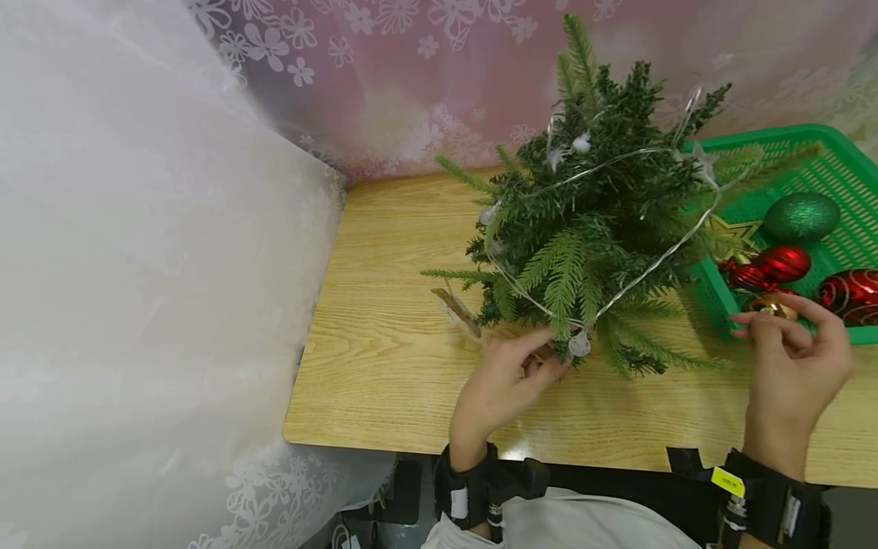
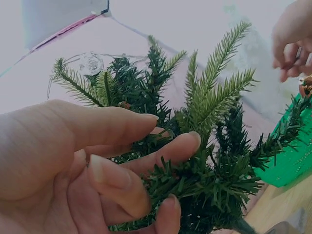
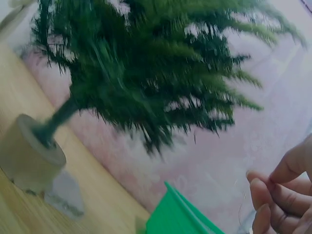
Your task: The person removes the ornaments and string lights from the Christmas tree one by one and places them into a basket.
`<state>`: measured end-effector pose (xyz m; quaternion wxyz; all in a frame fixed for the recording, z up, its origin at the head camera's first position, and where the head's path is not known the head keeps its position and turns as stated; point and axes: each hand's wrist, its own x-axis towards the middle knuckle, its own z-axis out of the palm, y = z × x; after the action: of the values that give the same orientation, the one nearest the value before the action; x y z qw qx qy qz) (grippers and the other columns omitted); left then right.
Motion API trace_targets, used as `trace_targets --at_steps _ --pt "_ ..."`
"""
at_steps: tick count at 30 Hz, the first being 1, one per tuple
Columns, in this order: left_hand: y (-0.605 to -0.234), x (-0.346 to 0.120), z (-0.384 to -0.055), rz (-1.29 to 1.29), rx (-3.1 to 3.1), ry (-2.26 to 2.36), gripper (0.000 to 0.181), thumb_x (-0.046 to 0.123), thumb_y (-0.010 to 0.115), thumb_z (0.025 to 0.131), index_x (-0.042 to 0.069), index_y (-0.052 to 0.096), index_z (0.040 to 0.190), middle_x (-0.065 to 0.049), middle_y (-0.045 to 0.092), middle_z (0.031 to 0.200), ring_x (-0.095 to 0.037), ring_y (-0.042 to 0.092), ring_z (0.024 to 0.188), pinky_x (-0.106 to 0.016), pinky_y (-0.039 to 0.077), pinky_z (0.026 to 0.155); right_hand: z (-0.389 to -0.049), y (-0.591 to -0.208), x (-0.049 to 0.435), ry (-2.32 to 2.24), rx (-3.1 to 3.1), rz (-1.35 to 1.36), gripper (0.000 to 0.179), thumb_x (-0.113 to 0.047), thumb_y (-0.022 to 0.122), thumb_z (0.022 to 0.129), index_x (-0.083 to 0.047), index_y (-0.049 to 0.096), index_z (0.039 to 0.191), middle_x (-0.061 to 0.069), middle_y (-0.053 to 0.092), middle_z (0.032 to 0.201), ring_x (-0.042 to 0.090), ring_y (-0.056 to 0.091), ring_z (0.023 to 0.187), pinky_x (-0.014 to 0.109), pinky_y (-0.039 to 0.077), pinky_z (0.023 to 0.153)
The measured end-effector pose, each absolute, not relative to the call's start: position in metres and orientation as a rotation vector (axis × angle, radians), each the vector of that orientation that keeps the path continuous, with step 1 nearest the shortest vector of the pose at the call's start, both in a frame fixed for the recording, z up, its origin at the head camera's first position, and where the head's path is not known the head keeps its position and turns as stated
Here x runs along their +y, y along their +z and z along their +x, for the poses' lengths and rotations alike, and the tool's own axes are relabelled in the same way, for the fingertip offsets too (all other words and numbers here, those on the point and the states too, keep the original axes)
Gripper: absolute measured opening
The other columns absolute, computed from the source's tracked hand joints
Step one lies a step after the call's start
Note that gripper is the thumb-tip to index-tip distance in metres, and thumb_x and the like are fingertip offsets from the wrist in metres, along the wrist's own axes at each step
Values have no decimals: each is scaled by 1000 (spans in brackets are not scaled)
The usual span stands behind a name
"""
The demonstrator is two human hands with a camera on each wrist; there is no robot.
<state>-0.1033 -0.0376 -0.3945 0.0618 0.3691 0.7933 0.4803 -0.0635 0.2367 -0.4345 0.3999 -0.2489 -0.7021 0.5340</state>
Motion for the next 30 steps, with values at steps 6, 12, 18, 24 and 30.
trace_targets --at_steps 6,12,18,24,30 --pt "-392 -30 -100 1144 2420 1411 30 5 54 95 1 61 124 -6 68 80 1 38 48 -12 31 50 -64 -426 224 1477 -1803 -464 24 -3 55 96 5 63 117 -4 70 81 10 64 70 21 48 74" --pt "-394 -16 -98 1146 2463 1326 37 9 51 97 2 58 132 2 66 75 2 31 44 -11 29 46 -63 -422 221 1420 -1894 -454 23 -1 53 97 7 66 114 -11 68 85 7 63 74 21 44 79" --pt "-400 -2 -98 1111 2474 1281 40 13 51 98 6 54 138 6 61 68 4 34 46 -11 30 46 -61 -420 221 1405 -1880 -505 38 17 39 92 4 67 113 -17 66 80 5 64 82 24 36 84" --pt "-403 5 -98 925 2410 1303 40 19 50 99 12 54 138 7 59 70 2 40 50 -13 33 48 -59 -420 224 1393 -1904 -513 43 16 34 91 3 67 115 -17 66 83 6 63 88 21 32 67" --pt "-407 13 -101 885 2356 1329 38 20 47 102 16 53 139 9 70 86 2 39 48 -13 32 46 -56 -417 227 1345 -1913 -554 31 5 42 96 2 66 117 -13 65 94 2 58 72 20 38 63"
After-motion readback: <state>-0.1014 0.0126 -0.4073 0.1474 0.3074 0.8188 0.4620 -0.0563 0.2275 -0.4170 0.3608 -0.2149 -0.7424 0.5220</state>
